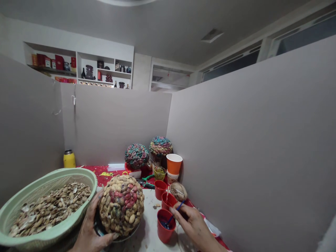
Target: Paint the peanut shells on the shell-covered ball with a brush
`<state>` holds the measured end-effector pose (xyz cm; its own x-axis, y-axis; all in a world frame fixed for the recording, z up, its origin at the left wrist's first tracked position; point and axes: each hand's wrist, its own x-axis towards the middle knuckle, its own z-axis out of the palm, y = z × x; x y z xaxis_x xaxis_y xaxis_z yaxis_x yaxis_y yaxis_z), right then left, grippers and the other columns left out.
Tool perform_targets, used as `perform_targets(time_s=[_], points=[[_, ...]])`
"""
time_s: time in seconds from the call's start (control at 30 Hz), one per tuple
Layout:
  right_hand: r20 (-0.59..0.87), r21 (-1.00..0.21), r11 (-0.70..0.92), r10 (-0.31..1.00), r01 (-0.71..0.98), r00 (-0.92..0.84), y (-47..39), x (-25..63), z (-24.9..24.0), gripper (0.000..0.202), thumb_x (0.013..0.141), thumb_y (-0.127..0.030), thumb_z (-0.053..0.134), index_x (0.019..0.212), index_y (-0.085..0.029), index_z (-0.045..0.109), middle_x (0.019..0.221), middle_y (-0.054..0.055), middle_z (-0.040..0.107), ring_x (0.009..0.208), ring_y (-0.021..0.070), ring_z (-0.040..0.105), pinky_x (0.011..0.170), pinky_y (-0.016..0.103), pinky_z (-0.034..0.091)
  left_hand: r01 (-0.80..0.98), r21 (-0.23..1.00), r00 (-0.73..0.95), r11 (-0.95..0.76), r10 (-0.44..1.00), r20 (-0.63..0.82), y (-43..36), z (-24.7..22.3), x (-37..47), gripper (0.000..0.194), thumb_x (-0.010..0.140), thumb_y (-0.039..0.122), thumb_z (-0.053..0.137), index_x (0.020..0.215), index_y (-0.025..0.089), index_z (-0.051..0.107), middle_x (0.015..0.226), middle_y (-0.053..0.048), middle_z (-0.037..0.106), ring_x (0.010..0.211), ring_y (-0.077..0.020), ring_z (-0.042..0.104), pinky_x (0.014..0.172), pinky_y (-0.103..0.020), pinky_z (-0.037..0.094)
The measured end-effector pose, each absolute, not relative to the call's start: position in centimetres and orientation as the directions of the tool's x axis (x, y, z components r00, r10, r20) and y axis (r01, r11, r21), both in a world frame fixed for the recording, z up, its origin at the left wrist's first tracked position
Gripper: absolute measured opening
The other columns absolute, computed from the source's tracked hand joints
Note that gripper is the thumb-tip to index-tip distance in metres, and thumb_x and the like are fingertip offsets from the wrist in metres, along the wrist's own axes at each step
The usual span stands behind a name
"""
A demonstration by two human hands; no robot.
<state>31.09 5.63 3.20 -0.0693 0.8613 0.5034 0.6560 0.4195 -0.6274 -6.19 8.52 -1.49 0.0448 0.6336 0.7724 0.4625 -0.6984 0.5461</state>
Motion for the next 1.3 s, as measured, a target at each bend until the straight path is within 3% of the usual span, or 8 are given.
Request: perform_targets(time_s=[0.57,0.8,0.97,1.3], points=[[0.558,-0.625,0.452,0.829,0.636,-0.040,5.5,30.9,3.5,0.048,0.100,-0.054,0.052,0.068,-0.019,0.062,0.062,0.002,0.064,0.057,0.0154,0.054,0.056,0.025,0.042,0.490,0.529,0.078,-0.693,0.639,0.765,8.2,-1.0,-6.3,0.108,0.073,0.041,0.089,0.161,0.036,0.026,0.161,-0.019,0.046,0.146,-0.0491,0.045,0.115,-0.075,0.036],[0.511,-0.680,0.403,0.859,0.613,0.002,4.8,31.0,4.5,0.038,0.097,-0.047,0.057,0.072,-0.019,0.066,0.066,0.002,0.066,0.062,0.0163,0.058,0.064,0.027,0.045,0.464,0.542,0.122,-0.701,0.657,0.744,8.2,-0.3,-6.7,0.106,0.077,0.038,0.088,0.161,0.037,0.025,0.161,-0.017,0.044,0.149,-0.0455,0.043,0.118,-0.075,0.030],[0.466,-0.719,0.356,0.884,0.597,0.035,4.6,31.0,4.7,0.039,0.095,-0.048,0.060,0.070,-0.018,0.065,0.062,0.001,0.063,0.056,0.0137,0.052,0.055,0.025,0.041,0.438,0.493,0.157,-0.752,0.604,0.781,8.4,0.4,-6.7,0.107,0.076,0.030,0.088,0.162,0.040,0.025,0.164,-0.010,0.042,0.150,-0.0384,0.044,0.122,-0.064,0.033],[0.513,-0.731,0.415,0.857,0.541,0.036,4.2,30.5,5.4,0.040,0.095,-0.047,0.062,0.067,-0.019,0.066,0.064,0.002,0.067,0.058,0.0141,0.057,0.058,0.025,0.045,0.475,0.440,0.152,-0.762,0.564,0.812,8.7,0.2,-7.0,0.109,0.072,0.030,0.090,0.162,0.037,0.029,0.164,-0.007,0.043,0.148,-0.0389,0.046,0.123,-0.060,0.032]])
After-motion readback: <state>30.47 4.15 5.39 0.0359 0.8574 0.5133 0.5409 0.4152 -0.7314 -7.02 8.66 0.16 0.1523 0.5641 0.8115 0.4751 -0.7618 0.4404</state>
